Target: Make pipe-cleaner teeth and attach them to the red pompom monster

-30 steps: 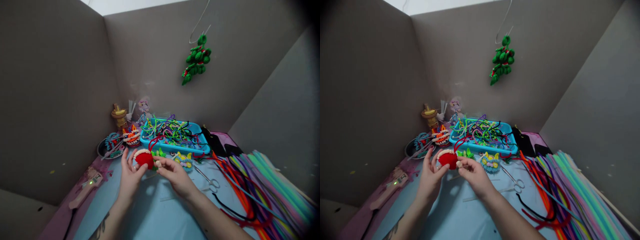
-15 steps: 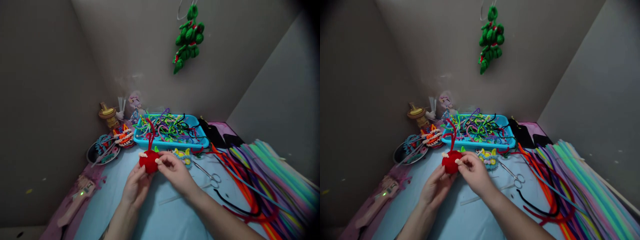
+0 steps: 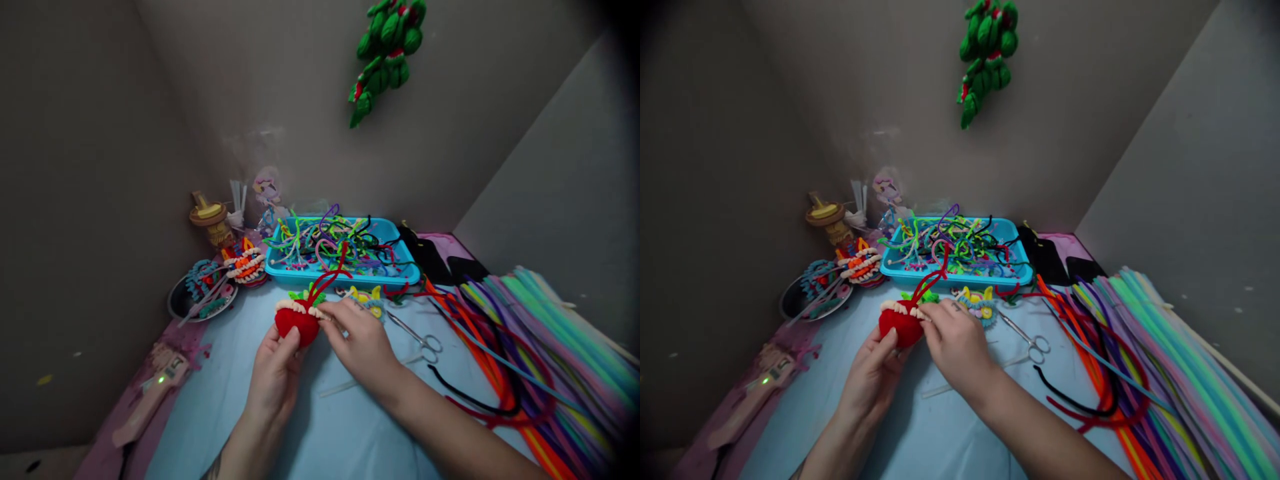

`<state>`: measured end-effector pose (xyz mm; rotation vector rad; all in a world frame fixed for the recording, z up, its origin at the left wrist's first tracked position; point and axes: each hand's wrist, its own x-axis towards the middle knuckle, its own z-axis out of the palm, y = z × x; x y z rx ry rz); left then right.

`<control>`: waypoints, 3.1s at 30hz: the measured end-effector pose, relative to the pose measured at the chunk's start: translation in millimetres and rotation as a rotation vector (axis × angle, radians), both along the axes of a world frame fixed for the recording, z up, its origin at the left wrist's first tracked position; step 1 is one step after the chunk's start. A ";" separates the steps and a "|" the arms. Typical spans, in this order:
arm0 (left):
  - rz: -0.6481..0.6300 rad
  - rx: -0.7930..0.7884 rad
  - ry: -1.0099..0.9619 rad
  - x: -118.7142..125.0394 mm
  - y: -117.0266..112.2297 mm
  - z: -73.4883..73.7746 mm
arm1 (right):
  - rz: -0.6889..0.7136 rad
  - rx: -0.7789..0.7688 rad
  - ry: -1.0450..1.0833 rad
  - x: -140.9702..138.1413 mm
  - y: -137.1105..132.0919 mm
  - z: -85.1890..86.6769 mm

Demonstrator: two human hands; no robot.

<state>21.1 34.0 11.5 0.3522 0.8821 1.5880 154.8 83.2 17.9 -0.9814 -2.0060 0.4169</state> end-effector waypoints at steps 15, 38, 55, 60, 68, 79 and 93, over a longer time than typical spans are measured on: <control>-0.107 -0.032 0.050 3.5 -3.5 -0.1 | 0.078 -0.448 0.138 7.5 23.1 4.8; -0.086 -0.050 -0.127 2.4 -3.4 5.3 | 0.109 -0.354 0.156 3.7 17.8 18.2; -0.014 0.063 0.014 5.9 -10.0 11.8 | 0.128 -0.105 0.251 -4.4 0.3 18.6; -0.019 0.052 0.059 4.9 -11.8 10.8 | 0.103 -0.072 0.178 -5.7 -2.7 17.3; 0.089 0.030 0.206 5.0 -14.8 5.9 | 0.038 0.057 0.126 -1.7 -6.3 18.9; 0.094 0.035 0.317 3.1 -19.1 2.7 | 0.053 0.060 0.200 -2.1 -7.0 15.7; 0.314 0.077 0.611 -3.6 -19.7 1.4 | 0.148 -0.056 0.300 -3.0 -8.1 23.9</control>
